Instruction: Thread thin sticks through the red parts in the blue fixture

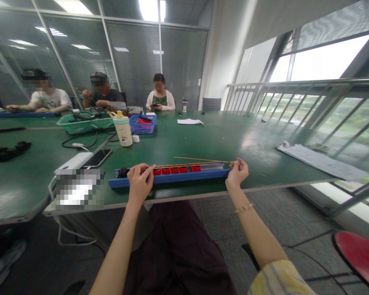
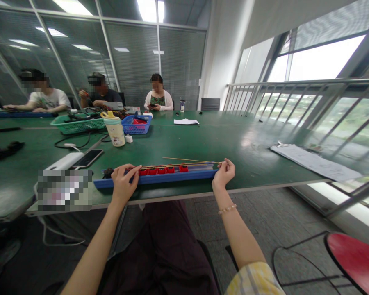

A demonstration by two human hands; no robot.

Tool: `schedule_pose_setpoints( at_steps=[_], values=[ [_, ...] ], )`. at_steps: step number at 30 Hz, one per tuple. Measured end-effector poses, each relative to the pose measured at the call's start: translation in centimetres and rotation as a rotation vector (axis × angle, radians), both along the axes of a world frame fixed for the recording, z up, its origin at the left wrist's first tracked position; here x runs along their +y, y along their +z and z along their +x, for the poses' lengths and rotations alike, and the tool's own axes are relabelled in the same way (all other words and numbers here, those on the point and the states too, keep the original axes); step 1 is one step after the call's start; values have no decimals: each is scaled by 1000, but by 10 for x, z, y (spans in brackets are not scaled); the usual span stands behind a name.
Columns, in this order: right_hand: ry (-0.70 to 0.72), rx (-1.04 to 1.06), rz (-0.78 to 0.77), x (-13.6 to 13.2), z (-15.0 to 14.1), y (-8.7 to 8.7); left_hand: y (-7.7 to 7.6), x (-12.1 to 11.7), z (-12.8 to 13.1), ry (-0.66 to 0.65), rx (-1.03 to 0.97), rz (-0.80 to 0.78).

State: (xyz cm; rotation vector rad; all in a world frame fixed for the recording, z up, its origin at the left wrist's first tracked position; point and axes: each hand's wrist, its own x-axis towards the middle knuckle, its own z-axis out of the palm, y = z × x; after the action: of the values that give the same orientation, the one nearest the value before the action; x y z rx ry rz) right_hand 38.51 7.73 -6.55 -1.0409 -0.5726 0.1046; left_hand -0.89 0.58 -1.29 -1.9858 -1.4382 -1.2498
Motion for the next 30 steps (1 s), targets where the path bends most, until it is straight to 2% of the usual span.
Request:
schedule_pose_setpoints(
  at_steps=[17,23,30],
  values=[
    [97,85,23,4,2,-6,-1,1,-2,-1,16,16],
    [156,146,-29,8,17,-6,-2,1,-2,-1,15,13],
    [41,89,-70,6,43,-6,-2,1,-2,6,19,25]
  ],
)
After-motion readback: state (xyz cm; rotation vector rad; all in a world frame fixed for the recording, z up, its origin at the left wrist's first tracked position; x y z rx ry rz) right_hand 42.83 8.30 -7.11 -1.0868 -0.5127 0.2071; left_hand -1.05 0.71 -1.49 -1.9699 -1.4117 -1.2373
